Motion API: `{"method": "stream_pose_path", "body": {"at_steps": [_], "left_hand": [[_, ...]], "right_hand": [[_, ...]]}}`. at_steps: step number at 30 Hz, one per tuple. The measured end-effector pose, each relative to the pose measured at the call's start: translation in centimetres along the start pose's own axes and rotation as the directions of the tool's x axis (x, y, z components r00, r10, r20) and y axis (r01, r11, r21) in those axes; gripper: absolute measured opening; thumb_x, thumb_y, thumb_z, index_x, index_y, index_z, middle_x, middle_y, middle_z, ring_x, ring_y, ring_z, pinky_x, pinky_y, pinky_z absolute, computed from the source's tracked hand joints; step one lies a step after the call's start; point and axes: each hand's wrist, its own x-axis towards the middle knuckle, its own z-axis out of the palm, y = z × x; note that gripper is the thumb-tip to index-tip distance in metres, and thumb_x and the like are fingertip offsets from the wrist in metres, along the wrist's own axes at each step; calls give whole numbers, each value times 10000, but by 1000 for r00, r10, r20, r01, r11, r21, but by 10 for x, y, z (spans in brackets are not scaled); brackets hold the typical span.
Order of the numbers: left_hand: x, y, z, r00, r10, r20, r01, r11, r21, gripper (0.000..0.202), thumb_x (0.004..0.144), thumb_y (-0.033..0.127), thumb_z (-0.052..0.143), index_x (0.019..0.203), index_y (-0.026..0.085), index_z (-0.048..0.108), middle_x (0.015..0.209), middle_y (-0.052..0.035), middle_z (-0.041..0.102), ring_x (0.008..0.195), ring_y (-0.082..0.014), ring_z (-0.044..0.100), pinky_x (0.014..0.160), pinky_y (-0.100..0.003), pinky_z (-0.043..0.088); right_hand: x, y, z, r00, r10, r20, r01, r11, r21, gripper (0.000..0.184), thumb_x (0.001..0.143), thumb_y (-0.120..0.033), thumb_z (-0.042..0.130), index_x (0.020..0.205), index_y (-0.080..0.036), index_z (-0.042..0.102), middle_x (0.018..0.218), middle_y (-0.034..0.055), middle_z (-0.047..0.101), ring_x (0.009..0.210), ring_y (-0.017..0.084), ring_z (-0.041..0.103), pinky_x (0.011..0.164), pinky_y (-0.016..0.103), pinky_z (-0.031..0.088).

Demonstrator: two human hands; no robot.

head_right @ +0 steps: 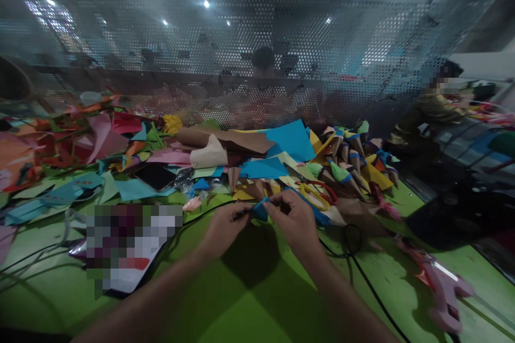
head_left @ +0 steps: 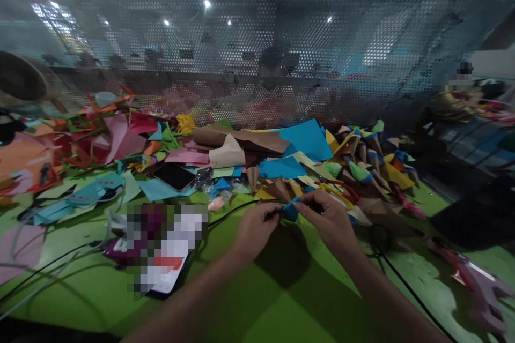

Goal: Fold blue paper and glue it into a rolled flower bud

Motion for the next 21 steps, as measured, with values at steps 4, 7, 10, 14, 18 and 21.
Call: {"method": "stream_pose_path", "body": {"at_steps": [4, 7, 10, 14, 18, 21], "left_hand": [[1, -3, 2, 999, -48, -24, 47, 998, -51, 216, 814, 148, 541, 859, 172, 751, 772, -18, 705, 724, -165, 599, 666, -236, 424], [2, -1, 1, 996, -83, -32, 82, 995, -54, 234, 779, 120, 534, 842, 167, 755, 740, -14, 692, 698, -162, 586, 656, -238, 421], [2, 2, 0, 993, -111, -33, 109, 992, -70, 232, 769, 128, 532, 815, 171, 756, 727, -9, 689, 686, -160, 584, 658, -241, 421], [2, 2, 1, 992, -120, -42, 116, 989, -96, 202, 767, 152, 552, 797, 165, 751, 709, -6, 690, 669, -157, 585, 627, -234, 406], [1, -3, 4, 995, -94, -46, 87, 987, -132, 198, 787, 185, 556, 823, 169, 750, 746, -12, 707, 697, -162, 598, 637, -233, 417], [1, -5, 5, 995, -90, -43, 83, 985, -153, 204, 788, 191, 554, 838, 168, 750, 760, -15, 710, 708, -164, 601, 662, -239, 432]], "right_hand": [[1, 0, -1, 999, -40, -10, 40, 999, -10, 141, 769, -339, 695, 748, -199, 693, 725, 18, 628, 651, 169, 544, 595, 288, 412], [0, -3, -1, 999, -37, -33, 36, 999, -12, 147, 766, -346, 701, 775, -199, 705, 768, 27, 647, 623, 158, 539, 568, 282, 413], [0, -6, -1, 998, -44, -47, 44, 999, -9, 142, 762, -341, 705, 757, -200, 689, 743, 20, 636, 578, 144, 516, 540, 275, 406], [-1, -7, -1, 994, -99, -38, 96, 994, -58, 108, 751, -304, 710, 738, -205, 669, 726, 14, 627, 601, 152, 532, 556, 276, 416], [-1, -7, -1, 995, -98, -18, 97, 992, -75, 94, 762, -290, 690, 736, -209, 652, 701, 5, 619, 610, 158, 534, 552, 275, 404], [-1, -6, -1, 994, -109, -24, 106, 991, -87, 90, 756, -277, 684, 713, -211, 642, 695, 9, 623, 636, 170, 554, 560, 278, 402]]}}
